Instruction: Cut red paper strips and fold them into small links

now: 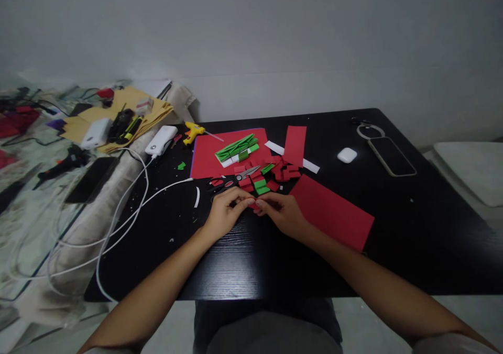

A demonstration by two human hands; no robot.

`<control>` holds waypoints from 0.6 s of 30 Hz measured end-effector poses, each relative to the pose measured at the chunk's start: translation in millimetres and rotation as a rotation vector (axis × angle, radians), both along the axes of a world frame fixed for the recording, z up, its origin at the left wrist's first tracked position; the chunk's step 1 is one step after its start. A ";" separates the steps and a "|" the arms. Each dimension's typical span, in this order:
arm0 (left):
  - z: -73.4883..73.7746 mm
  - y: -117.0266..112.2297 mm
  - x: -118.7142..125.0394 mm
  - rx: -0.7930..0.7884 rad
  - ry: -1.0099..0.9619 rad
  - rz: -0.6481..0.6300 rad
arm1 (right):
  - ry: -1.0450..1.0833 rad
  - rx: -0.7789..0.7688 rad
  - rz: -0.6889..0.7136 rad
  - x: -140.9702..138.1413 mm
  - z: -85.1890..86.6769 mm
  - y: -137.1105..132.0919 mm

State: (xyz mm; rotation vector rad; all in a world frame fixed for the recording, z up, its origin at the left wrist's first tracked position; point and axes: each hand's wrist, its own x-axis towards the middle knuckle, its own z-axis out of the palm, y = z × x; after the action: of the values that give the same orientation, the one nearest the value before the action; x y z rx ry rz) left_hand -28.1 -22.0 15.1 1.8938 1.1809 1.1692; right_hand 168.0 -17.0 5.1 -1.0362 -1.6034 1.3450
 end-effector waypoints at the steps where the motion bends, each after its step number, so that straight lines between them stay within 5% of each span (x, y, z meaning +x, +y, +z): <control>1: -0.3 0.0 0.2 -0.015 -0.003 0.005 | 0.007 -0.003 0.003 0.2 -0.1 0.3; 7: -0.5 -2.1 1.5 -0.137 -0.012 -0.018 | 0.009 0.002 -0.019 -0.1 0.4 0.9; 18: -3.1 -3.4 1.6 -0.166 -0.004 0.009 | 0.204 -0.227 0.074 -5.1 -4.1 2.6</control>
State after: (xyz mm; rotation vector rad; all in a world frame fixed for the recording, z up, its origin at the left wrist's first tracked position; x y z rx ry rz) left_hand -26.5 -25.4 12.0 1.7626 1.2458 1.0450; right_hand 162.9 -14.3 1.1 -0.9434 -1.3728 1.6566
